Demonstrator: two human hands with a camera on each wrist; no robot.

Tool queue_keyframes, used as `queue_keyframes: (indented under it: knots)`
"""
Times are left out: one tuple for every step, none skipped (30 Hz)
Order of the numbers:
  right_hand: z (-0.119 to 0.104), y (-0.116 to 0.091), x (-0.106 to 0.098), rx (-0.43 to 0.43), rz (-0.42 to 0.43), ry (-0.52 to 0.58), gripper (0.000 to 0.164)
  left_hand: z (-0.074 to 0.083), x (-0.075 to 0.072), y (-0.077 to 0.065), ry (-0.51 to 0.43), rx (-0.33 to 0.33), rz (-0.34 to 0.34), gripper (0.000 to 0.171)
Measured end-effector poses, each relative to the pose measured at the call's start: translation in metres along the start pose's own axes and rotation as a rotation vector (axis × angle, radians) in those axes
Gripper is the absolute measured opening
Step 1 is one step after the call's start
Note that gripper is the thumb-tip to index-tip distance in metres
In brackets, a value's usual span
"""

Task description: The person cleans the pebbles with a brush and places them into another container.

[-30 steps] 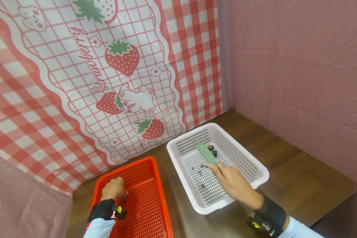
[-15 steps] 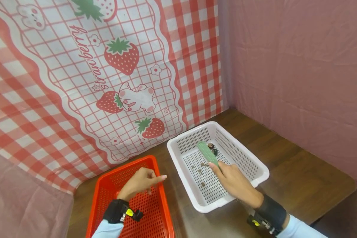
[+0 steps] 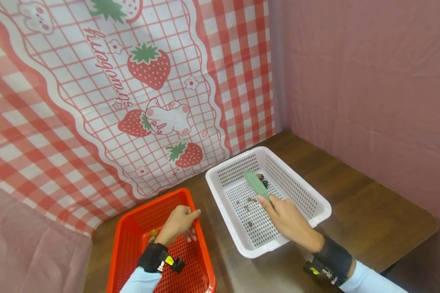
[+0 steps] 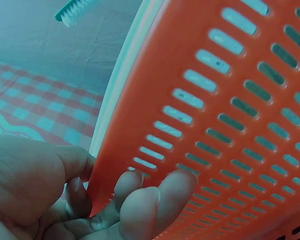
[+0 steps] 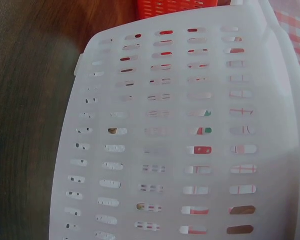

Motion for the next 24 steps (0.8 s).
queue_keyframes:
  knots:
    - [0.001,0.0,-0.001,0.003,0.003,0.01,0.032,0.001,0.001,0.0,-0.006,-0.003,-0.002,0.041]
    - [0.001,0.0,-0.002,0.003,0.009,0.016,0.032,0.003,0.001,0.0,-0.007,-0.005,-0.002,0.041]
    - [0.001,0.001,-0.002,0.004,0.016,0.02,0.032,0.005,0.002,-0.001,0.008,-0.007,-0.003,0.042]
    - [0.001,0.001,-0.003,0.004,0.023,0.023,0.032,0.007,0.001,-0.001,0.036,-0.004,-0.003,0.043]
    - [0.001,0.001,-0.003,0.005,0.026,0.027,0.032,0.01,0.001,-0.001,0.072,0.003,-0.004,0.044]
    - [0.001,0.0,-0.004,0.008,0.026,0.037,0.033,0.013,0.0,-0.001,0.121,0.019,-0.002,0.045]
    - [0.001,0.0,-0.004,0.009,0.024,0.043,0.033,0.017,-0.002,-0.001,0.176,0.037,0.006,0.047]
    - [0.002,0.0,-0.004,0.015,0.023,0.052,0.034,0.022,-0.003,0.0,0.234,0.06,0.016,0.048]
    - [0.002,-0.001,-0.003,0.023,0.018,0.065,0.035,0.028,-0.004,0.002,0.288,0.082,0.027,0.05]
    - [0.003,-0.002,-0.003,0.033,0.011,0.075,0.035,0.035,-0.004,0.007,0.328,0.113,0.033,0.05]
    - [0.004,-0.002,-0.003,0.041,0.012,0.077,0.035,0.043,-0.003,0.011,0.364,0.147,0.042,0.049]
    - [0.005,-0.002,-0.003,0.048,0.011,0.082,0.036,0.052,-0.001,0.017,0.391,0.181,0.045,0.048]
    - [0.007,-0.003,-0.003,0.051,0.014,0.08,0.036,0.061,0.003,0.022,0.403,0.213,0.043,0.046]
    - [0.008,-0.003,-0.004,0.057,0.016,0.08,0.035,0.071,0.008,0.029,0.418,0.241,0.018,0.043]
    - [0.009,-0.004,-0.004,0.06,0.018,0.077,0.035,0.081,0.015,0.037,0.427,0.27,-0.018,0.039]
    - [0.009,-0.005,-0.005,0.061,0.025,0.068,0.035,0.091,0.021,0.045,0.425,0.298,-0.057,0.036]
    - [0.01,-0.005,-0.005,0.061,0.034,0.061,0.035,0.103,0.028,0.053,0.421,0.33,-0.09,0.032]
    - [0.01,-0.006,-0.006,0.061,0.039,0.057,0.035,0.114,0.036,0.063,0.403,0.356,-0.12,0.029]
    - [0.01,-0.006,-0.006,0.063,0.047,0.051,0.035,0.125,0.042,0.072,0.381,0.378,-0.148,0.027]
    - [0.009,-0.007,-0.007,0.067,0.046,0.058,0.034,0.135,0.049,0.081,0.354,0.388,-0.168,0.026]
    - [0.008,-0.006,-0.006,0.068,0.045,0.07,0.034,0.144,0.055,0.09,0.326,0.407,-0.171,0.025]
    - [0.006,-0.006,-0.006,0.068,0.047,0.083,0.034,0.152,0.061,0.098,0.307,0.423,-0.161,0.025]
    - [0.004,-0.005,-0.006,0.068,0.046,0.099,0.034,0.158,0.068,0.105,0.31,0.441,-0.151,0.024]
    - [0.002,-0.004,-0.005,0.068,0.045,0.119,0.034,0.162,0.074,0.111,0.333,0.454,-0.136,0.026]
Point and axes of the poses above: each hand's wrist, its own y-axis towards the middle knuckle, its own x-axis out of the palm, z = x × y, the point moved 4 cm from there along y, towards the middle knuckle, and after that the axes turned 12 degrees about -y, right-handed, at the moved point
